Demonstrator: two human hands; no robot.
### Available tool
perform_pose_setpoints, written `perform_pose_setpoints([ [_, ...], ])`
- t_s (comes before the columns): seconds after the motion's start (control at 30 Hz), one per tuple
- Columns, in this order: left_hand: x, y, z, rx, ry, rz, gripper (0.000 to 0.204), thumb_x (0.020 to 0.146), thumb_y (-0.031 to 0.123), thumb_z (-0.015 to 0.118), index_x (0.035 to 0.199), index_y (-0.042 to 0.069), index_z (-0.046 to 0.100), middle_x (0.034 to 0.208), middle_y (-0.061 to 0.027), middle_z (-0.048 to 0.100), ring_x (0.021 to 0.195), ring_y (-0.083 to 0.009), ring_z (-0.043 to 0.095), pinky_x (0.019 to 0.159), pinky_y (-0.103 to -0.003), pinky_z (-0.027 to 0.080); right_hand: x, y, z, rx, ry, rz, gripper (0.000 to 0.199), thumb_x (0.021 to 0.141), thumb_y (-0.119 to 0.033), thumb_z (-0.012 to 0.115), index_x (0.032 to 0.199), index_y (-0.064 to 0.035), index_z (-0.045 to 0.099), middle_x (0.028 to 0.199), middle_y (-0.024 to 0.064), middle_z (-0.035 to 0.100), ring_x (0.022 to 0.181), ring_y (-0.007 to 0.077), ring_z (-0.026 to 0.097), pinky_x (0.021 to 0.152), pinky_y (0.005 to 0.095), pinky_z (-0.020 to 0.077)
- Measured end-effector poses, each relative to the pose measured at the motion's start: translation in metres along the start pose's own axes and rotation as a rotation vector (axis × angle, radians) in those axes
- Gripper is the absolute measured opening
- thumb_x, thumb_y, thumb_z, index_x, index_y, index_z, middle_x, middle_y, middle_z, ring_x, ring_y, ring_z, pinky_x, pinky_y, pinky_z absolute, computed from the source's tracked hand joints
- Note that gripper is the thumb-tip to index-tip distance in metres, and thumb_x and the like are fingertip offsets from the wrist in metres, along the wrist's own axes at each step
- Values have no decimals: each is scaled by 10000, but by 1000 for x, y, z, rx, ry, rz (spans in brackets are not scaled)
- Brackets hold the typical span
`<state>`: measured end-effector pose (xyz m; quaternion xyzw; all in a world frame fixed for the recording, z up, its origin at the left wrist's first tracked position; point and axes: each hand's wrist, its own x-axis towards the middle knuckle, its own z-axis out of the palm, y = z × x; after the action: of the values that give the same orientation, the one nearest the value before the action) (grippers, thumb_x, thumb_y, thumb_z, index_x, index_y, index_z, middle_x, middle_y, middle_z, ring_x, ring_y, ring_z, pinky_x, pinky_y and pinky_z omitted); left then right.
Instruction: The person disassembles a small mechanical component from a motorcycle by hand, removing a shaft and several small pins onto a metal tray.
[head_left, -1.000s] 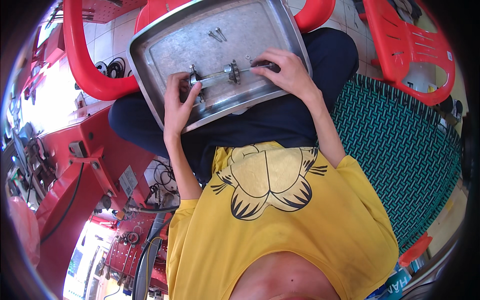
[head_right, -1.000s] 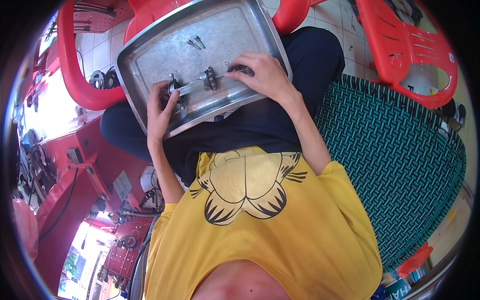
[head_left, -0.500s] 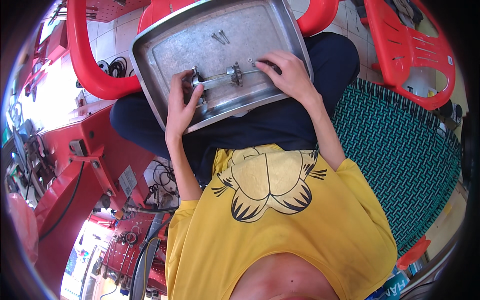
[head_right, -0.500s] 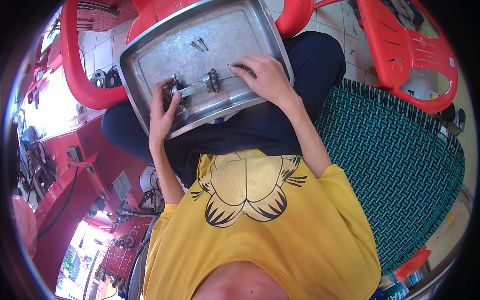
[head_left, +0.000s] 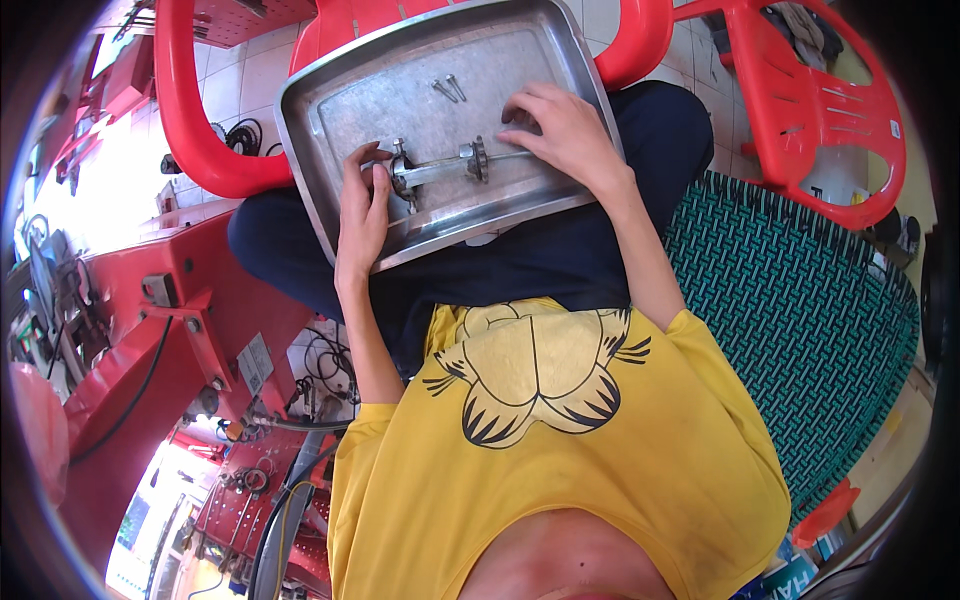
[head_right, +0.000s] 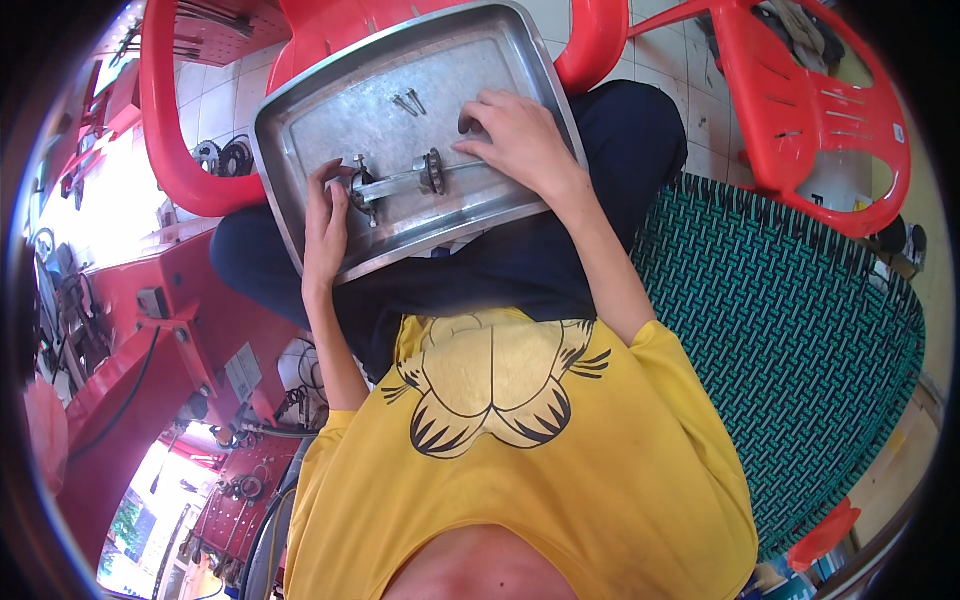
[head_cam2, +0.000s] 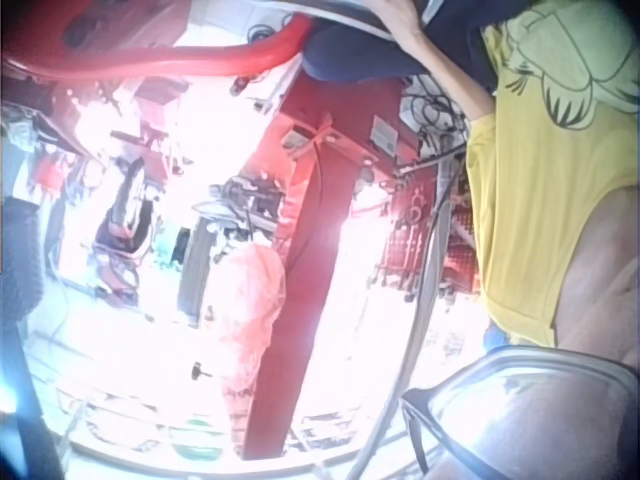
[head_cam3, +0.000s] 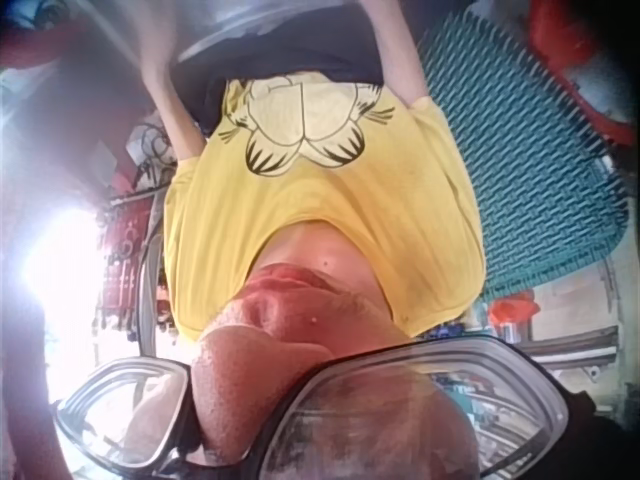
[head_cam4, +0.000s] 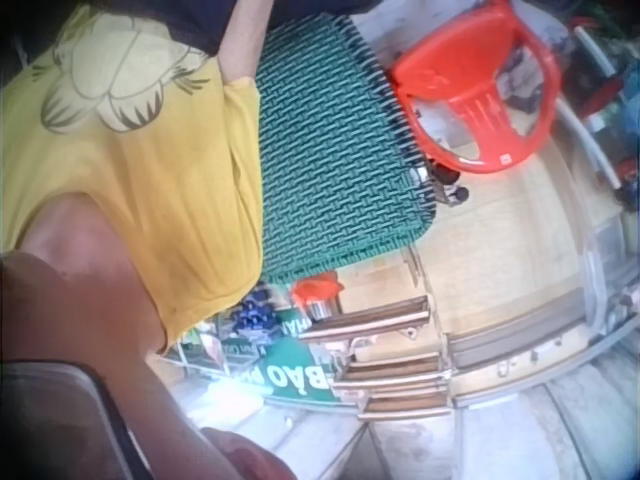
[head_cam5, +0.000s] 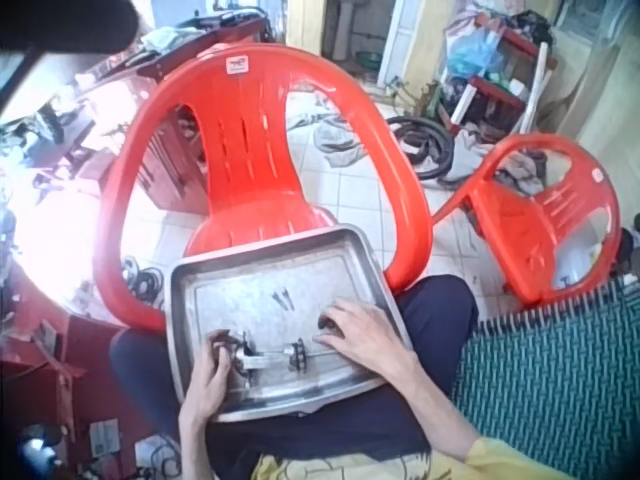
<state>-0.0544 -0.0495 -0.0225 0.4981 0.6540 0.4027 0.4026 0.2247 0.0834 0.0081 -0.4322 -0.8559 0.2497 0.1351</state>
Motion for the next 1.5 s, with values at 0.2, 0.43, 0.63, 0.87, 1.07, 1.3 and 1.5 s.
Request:
perform_pose_setpoints([
  [0.2, 1, -1, -3, -2, -2, -36, 448, 1142, 301, 523, 1458, -9, 460, 1263, -170, 672, 1058, -218, 663, 978, -347, 504, 5, 1, 9, -61, -38, 18, 296, 903, -332, 788, 975, -63, 689, 947, 72, 665, 924, 277, 685, 790, 413, 550],
  [0.43, 2, 4, -3, 51, 32, 6, 427, 1122, 239, 558, 1432, -41, 464, 1098, -127, 679, 889, -176, 666, 872, -332, 523, 0, 4, 6, -2, -39, 74, 294, 939, -318, 765, 998, -35, 712, 944, 93, 689, 885, 291, 681, 780, 413, 543],
  [0.63, 5, 14, -4, 137, 119, 50, 356, 1069, 182, 646, 1351, -15, 553, 993, -104, 664, 798, -170, 632, 747, -322, 514, -16, -9, -9, 339, 28, 206, 267, 972, -252, 761, 1050, 1, 724, 987, 116, 735, 844, 245, 690, 747, 369, 521],
  [0.87, 59, 41, 6, 287, 155, 192, 213, 926, 134, 774, 1134, 86, 779, 959, -121, 682, 809, -253, 628, 768, -386, 522, -25, 1, 1, 453, 170, 195, 211, 1012, -168, 715, 1115, 5, 653, 1001, 121, 736, 906, 229, 714, 782, 330, 537],
  [1.07, 118, 25, 32, 512, 4, 275, 267, 827, 224, 864, 1078, 139, 832, 1046, -141, 694, 1024, -360, 666, 893, -455, 539, -25, 2, 3, 484, 244, 119, 210, 999, -164, 727, 1107, -6, 641, 973, 122, 735, 874, 242, 710, 741, 338, 519],
  [1.3, 120, 39, 42, 482, -74, 96, 237, 752, 202, 904, 933, 88, 803, 1022, -133, 690, 1009, -353, 672, 873, -469, 539, -24, 0, 1, 488, 227, 96, 212, 973, -110, 732, 1144, -11, 657, 1037, 112, 710, 900, 226, 691, 743, 339, 524],
  [1.5, 113, 17, 35, 478, -37, 211, 249, 775, 183, 882, 943, 41, 765, 966, -142, 689, 1032, -370, 658, 853, -472, 530, -22, 0, 0, 459, 204, 65, 199, 960, -106, 739, 1121, -4, 681, 1035, 125, 709, 901, 246, 696, 752, 343, 533],
])
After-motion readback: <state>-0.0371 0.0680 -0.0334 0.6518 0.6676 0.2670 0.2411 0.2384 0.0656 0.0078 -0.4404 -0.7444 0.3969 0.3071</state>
